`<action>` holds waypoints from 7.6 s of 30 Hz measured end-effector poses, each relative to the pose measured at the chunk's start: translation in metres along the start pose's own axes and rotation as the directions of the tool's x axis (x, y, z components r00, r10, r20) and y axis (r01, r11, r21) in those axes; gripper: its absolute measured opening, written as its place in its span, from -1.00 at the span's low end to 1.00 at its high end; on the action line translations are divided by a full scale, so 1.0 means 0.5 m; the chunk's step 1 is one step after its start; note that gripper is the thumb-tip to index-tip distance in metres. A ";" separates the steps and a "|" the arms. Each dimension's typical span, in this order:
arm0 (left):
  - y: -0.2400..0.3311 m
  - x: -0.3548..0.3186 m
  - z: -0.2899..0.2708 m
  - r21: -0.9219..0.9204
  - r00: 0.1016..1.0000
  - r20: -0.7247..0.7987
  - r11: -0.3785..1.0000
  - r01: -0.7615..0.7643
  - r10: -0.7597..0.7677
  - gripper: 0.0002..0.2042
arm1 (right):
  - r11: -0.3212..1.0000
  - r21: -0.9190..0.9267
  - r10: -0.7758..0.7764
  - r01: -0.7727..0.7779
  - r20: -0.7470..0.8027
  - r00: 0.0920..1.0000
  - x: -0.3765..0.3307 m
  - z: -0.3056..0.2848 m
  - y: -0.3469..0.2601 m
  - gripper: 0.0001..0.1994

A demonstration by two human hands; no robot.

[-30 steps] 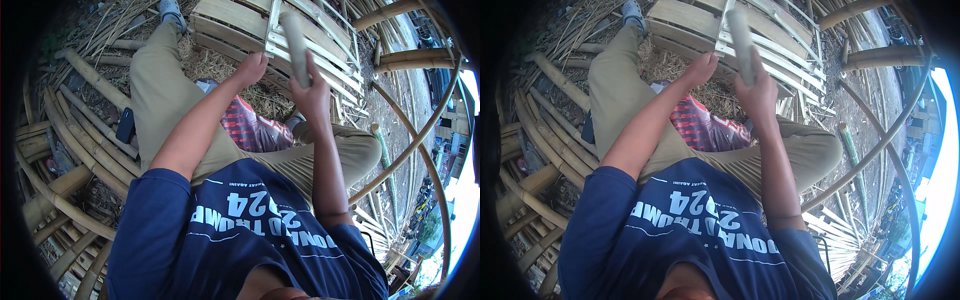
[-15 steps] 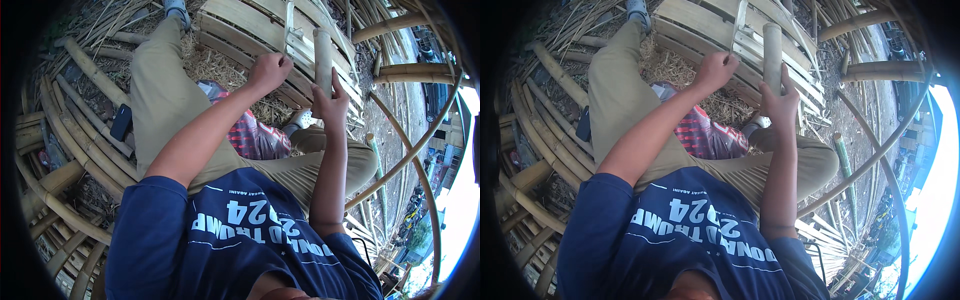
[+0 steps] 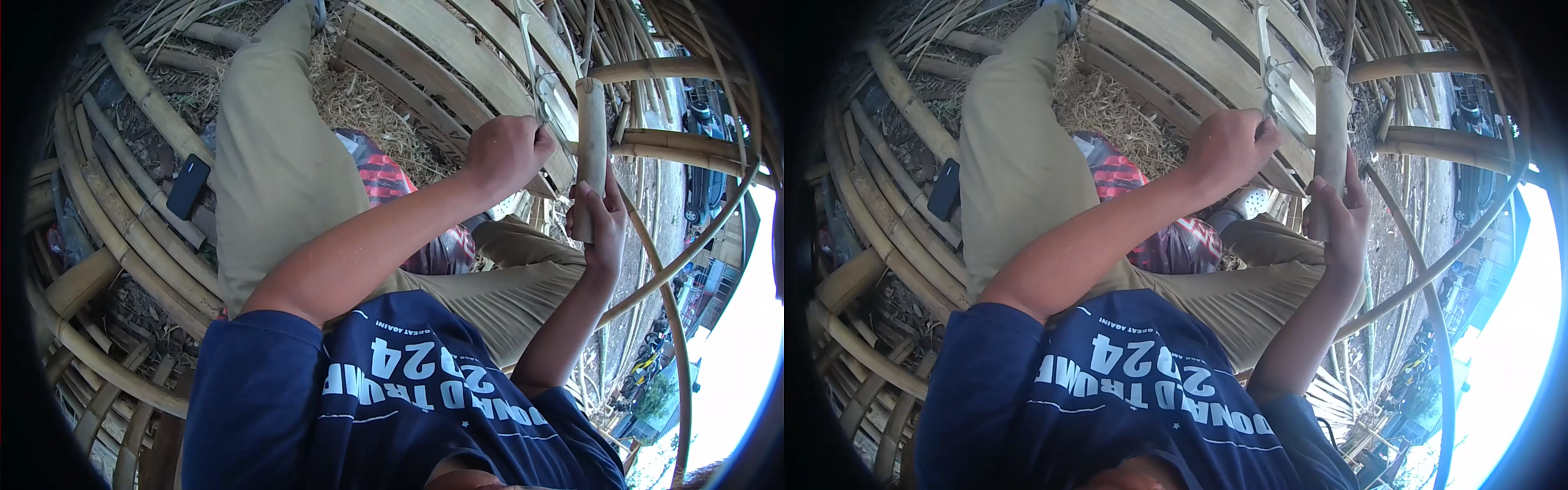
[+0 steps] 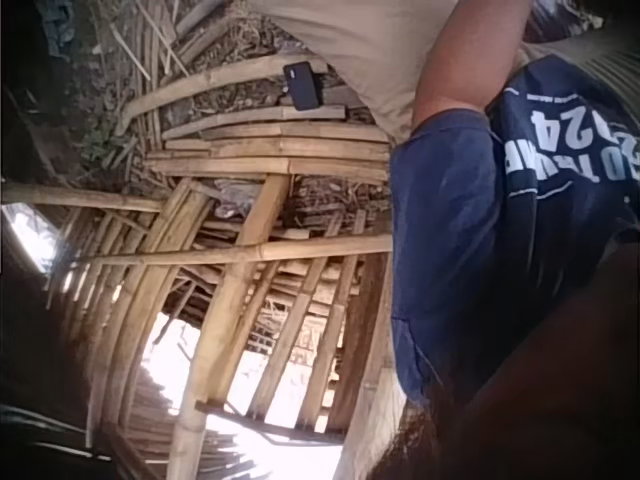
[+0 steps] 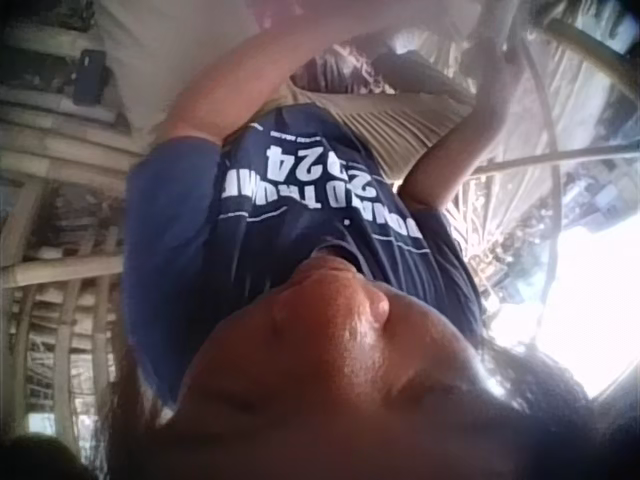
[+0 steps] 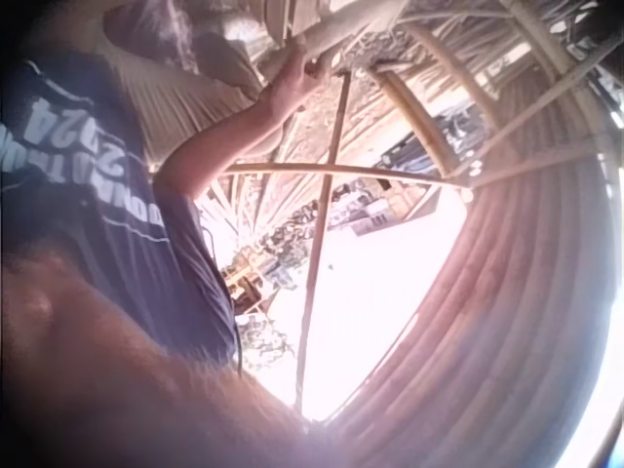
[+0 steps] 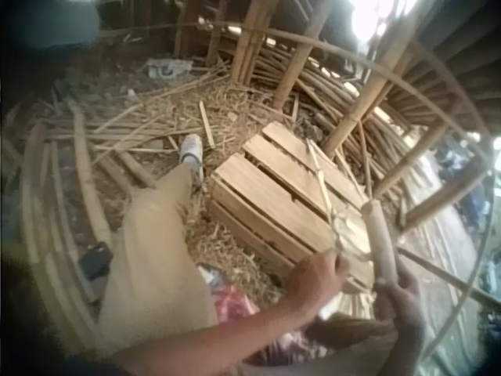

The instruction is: The person builds a bamboo structure by hand, positioning bamboo slats into a frame and inserting a small bamboo peg into a pre-drilled hole in a cylindrical bamboo component.

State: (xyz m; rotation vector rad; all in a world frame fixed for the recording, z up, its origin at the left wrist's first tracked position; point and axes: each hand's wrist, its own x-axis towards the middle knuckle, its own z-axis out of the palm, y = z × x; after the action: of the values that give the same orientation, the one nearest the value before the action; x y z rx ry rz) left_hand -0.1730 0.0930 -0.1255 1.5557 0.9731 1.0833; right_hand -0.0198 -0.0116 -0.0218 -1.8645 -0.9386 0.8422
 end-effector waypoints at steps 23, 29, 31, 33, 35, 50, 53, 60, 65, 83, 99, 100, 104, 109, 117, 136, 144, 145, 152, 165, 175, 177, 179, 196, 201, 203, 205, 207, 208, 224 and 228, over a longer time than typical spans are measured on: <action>-0.174 -0.040 -0.063 0.146 0.935 0.140 0.941 0.305 -0.325 -0.63 | 0.950 -0.308 -0.022 0.049 0.093 0.995 0.049 0.150 0.081 -0.19; -0.194 -0.023 -0.102 0.191 0.888 0.381 0.962 0.196 -0.256 -0.61 | 0.917 -0.380 -0.069 0.122 0.149 0.986 0.081 0.079 0.013 -0.14; -0.170 -0.026 -0.102 0.241 0.828 0.442 0.935 0.261 -0.345 -0.62 | 0.897 -0.421 -0.118 0.133 0.062 0.991 0.105 0.048 0.013 -0.08; -0.140 -0.026 -0.108 0.320 0.706 0.515 0.873 0.369 -0.487 -0.64 | 0.862 -0.505 -0.018 0.046 0.061 0.998 0.138 0.019 0.008 -0.14; -0.159 -0.037 -0.098 0.316 0.650 0.538 0.843 0.435 -0.537 -0.65 | 0.799 -0.597 -0.003 0.065 0.104 0.995 0.184 -0.015 0.034 -0.27; -0.155 0.089 -0.163 0.387 0.771 0.477 0.888 0.248 -0.423 -0.58 | 0.635 -0.588 -0.492 0.501 0.192 0.849 0.258 0.005 0.180 -0.49; -0.156 0.112 -0.124 0.061 0.787 0.393 0.868 0.493 -0.475 -0.61 | 0.729 -0.550 -0.407 0.407 0.129 0.904 0.256 0.007 0.169 -0.47; -0.163 0.136 -0.081 -0.116 0.801 0.311 0.816 0.567 -0.512 -0.72 | 0.815 -0.520 -0.210 0.256 0.148 0.967 0.273 0.022 0.199 -0.46; -0.151 0.130 -0.080 -0.163 0.820 0.275 0.816 0.554 -0.502 -0.76 | 0.807 -0.478 -0.315 0.346 0.147 0.938 0.266 0.029 0.195 -0.47; -0.143 0.085 -0.135 -0.148 0.655 0.505 0.691 0.708 -0.562 -0.76 | 0.789 -0.499 -0.284 0.357 0.219 0.933 0.223 0.026 0.186 -0.47; -0.174 0.079 -0.116 -0.013 0.663 0.451 0.738 0.674 -0.597 -0.73 | 0.789 -0.479 -0.313 0.386 0.227 0.922 0.198 0.038 0.189 -0.42; -0.182 0.079 -0.116 -0.028 0.662 0.454 0.733 0.680 -0.596 -0.73 | 0.798 -0.460 -0.333 0.390 0.203 0.921 0.185 0.039 0.181 -0.42; -0.202 0.076 -0.117 -0.040 0.661 0.490 0.743 0.668 -0.568 -0.75 | 0.810 -0.445 -0.325 0.381 0.201 0.924 0.134 0.031 0.147 -0.44; -0.212 0.076 -0.111 -0.080 0.692 0.473 0.756 0.650 -0.545 -0.76 | 0.840 -0.457 -0.209 0.292 0.225 0.952 0.048 0.043 0.100 -0.40; -0.245 0.078 -0.102 -0.246 0.780 0.527 0.817 0.521 -0.339 -0.71 | 0.929 -0.336 -0.134 0.153 0.081 0.988 -0.104 0.132 0.128 -0.16; -0.276 0.061 -0.089 -0.326 0.782 0.529 0.773 0.545 -0.329 -0.66 | 0.921 -0.162 -0.388 0.356 -0.269 0.882 -0.142 0.149 0.108 -0.12; -0.277 0.061 -0.083 -0.390 0.821 0.443 0.748 0.537 -0.359 -0.70 | 0.949 -0.261 -0.196 0.175 -0.058 0.979 -0.138 0.158 0.111 -0.15; -0.275 0.057 -0.083 -0.358 0.815 0.447 0.761 0.541 -0.369 -0.71 | 0.942 -0.296 -0.165 0.157 -0.001 0.986 -0.134 0.158 0.119 -0.14; -0.281 0.062 -0.092 -0.303 0.814 0.436 0.789 0.534 -0.383 -0.68 | 0.936 -0.306 -0.167 0.173 0.048 0.985 -0.137 0.167 0.105 -0.13; -0.251 0.099 -0.103 -0.158 0.782 0.519 0.860 0.486 -0.347 -0.83 | 0.965 -0.232 -0.135 0.124 -0.032 0.990 -0.136 0.169 0.128 -0.11; -0.316 0.129 -0.101 0.140 0.816 0.518 0.967 0.214 -0.255 -0.62 | 0.940 -0.322 -0.095 0.115 0.076 0.993 -0.133 0.187 0.149 -0.13; -0.329 0.122 -0.095 0.053 0.892 0.452 0.997 -0.058 0.028 -0.61 | 0.951 -0.201 -0.256 0.236 -0.077 0.964 -0.141 0.196 0.151 -0.09; -0.333 0.131 -0.100 0.111 0.861 0.503 0.993 0.027 -0.080 -0.63 | 0.941 -0.285 -0.183 0.181 0.021 0.983 -0.131 0.184 0.156 -0.10; -0.309 0.106 -0.094 -0.038 0.856 0.485 0.973 0.226 -0.180 -0.68 | 0.935 -0.288 -0.227 0.209 -0.028 0.974 -0.117 0.179 0.159 -0.11; -0.317 0.105 -0.101 -0.078 0.824 0.554 0.978 0.191 -0.117 -0.69 | 0.974 -0.204 -0.098 0.097 0.003 0.995 -0.126 0.188 0.176 -0.12; -0.314 0.104 -0.100 -0.065 0.830 0.537 0.973 0.220 -0.152 -0.69 | 0.970 -0.216 -0.112 0.109 0.000 0.994 -0.126 0.186 0.170 -0.12; -0.312 0.109 -0.107 -0.060 0.813 0.554 0.966 0.251 -0.177 -0.69 | 0.977 -0.186 -0.109 0.105 -0.012 0.994 -0.121 0.182 0.163 -0.12; -0.315 0.111 -0.108 -0.052 0.796 0.571 0.958 0.281 -0.202 -0.69 | 0.973 -0.192 -0.133 0.126 -0.026 0.991 -0.115 0.180 0.170 -0.12; -0.315 0.110 -0.102 -0.057 0.816 0.552 0.968 0.243 -0.172 -0.69 | 0.969 -0.197 -0.157 0.146 -0.041 0.987 -0.114 0.179 0.173 -0.12; -0.042 -0.082 -0.039 0.312 0.713 0.539 0.680 -0.664 0.449 -0.84 | 0.951 -0.140 -0.301 0.276 -0.210 0.930 -0.093 0.102 0.160 -0.12; -0.068 -0.120 0.048 0.545 0.599 0.673 0.255 -0.798 0.434 -0.55 | 0.964 -0.098 -0.261 0.246 -0.185 0.948 -0.086 0.067 0.115 -0.12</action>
State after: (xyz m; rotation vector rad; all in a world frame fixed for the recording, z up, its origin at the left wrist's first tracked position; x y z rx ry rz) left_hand -0.1701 0.0374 -0.1727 3.0615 0.5041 0.7181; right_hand -0.0531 -0.0552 -0.0790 -1.8023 -1.0679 0.4644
